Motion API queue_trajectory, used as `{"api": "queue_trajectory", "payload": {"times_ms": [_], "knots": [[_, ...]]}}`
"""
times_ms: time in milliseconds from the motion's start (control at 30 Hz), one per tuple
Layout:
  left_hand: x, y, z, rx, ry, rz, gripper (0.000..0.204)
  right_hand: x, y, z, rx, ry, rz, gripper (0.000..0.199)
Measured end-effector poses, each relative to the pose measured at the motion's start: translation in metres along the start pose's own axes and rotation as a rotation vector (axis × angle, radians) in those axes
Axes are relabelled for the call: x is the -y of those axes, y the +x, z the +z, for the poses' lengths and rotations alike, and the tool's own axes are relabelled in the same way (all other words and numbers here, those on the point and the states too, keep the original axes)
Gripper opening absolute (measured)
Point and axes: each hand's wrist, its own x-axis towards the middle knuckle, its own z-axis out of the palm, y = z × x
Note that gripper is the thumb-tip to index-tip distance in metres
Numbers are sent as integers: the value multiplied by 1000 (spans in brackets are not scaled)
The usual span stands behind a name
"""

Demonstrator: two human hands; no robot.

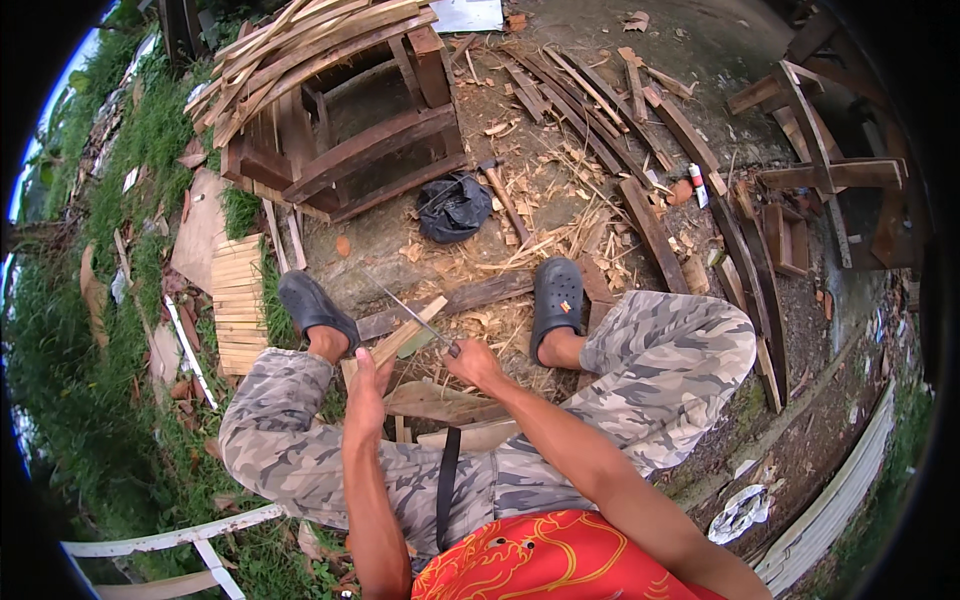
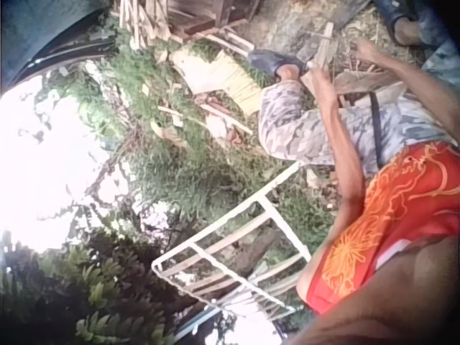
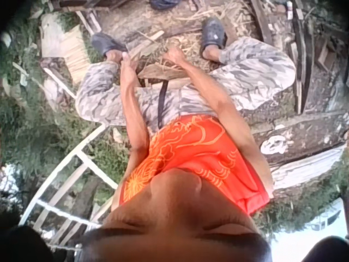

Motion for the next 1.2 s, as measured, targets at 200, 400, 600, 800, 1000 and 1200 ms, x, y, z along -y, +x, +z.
{"api": "queue_trajectory", "payload": {"times_ms": [200, 400, 600, 800, 1000, 1200], "knots": [[-4, 9, -4, -16, -56, -22, 92, -1, 3, 5, 19, 19, -316, 26], [-10, 10, -7, 22, -19, 6, 95, -4, 13, -1, 21, -58, 136, 26], [-13, 11, -6, -23, -71, -52, 95, -2, 11, 3, 22, -58, -206, 31], [-16, 8, -7, -26, -68, -79, 94, -9, 25, -5, 63, -229, 66, 31], [-20, 24, -23, 38, 12, -55, 94, -24, 31, 0, 122, -68, 84, 28], [-21, 34, -25, 17, 15, -23, 95, -42, 33, 5, 160, -124, -98, 32]]}}
